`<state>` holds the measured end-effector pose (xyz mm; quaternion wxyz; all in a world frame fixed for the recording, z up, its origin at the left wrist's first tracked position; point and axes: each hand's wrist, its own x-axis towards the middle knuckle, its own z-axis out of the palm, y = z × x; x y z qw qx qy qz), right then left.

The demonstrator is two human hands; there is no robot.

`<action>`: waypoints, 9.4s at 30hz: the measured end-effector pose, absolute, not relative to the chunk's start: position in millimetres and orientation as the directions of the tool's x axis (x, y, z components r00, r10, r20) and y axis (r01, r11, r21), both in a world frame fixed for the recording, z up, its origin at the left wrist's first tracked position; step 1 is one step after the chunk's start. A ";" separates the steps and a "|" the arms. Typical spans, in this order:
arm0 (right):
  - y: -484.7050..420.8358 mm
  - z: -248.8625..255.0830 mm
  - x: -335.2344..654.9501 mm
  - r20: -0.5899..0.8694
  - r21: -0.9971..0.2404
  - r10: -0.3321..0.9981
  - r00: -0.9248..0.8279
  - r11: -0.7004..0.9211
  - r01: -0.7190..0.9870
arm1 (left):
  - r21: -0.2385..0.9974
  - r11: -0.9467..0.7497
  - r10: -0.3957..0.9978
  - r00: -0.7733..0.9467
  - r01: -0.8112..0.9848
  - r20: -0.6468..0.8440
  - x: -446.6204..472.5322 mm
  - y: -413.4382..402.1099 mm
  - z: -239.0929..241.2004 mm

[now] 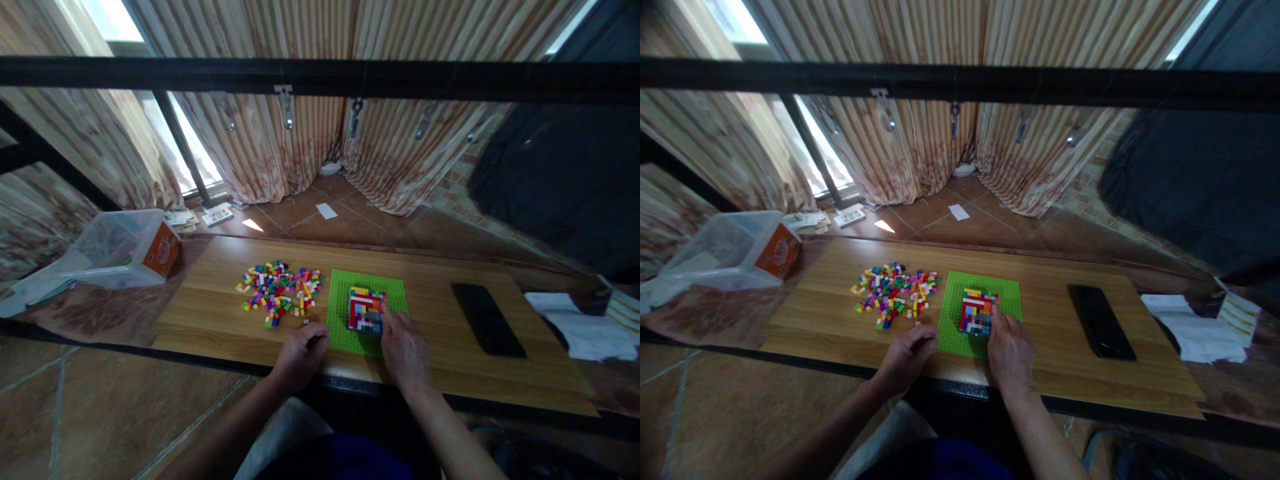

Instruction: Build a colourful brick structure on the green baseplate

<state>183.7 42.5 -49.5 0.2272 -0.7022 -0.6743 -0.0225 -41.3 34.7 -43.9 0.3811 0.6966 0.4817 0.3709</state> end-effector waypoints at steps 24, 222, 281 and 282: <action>-26.1 -58.7 90.4 0.412 -0.518 0.885 -0.217 0.423 0.743 | 0.890 -0.199 0.979 0.045 0.410 0.198 -78.5 -10.7 -44.0; 17.3 -82.4 243.3 0.425 -0.557 0.816 0.393 -0.106 0.823 | 0.740 -0.431 0.899 0.318 0.517 0.302 13.0 61.6 -3.5; 17.6 -82.3 242.8 0.470 -0.532 0.799 0.376 -0.084 0.843 | 0.523 -0.499 0.864 0.343 0.692 0.369 46.7 95.9 -21.5; 17.6 -82.7 243.0 0.473 -0.532 0.797 0.376 -0.082 0.843 | 0.539 -0.486 0.871 0.335 0.687 0.359 47.5 96.0 -20.9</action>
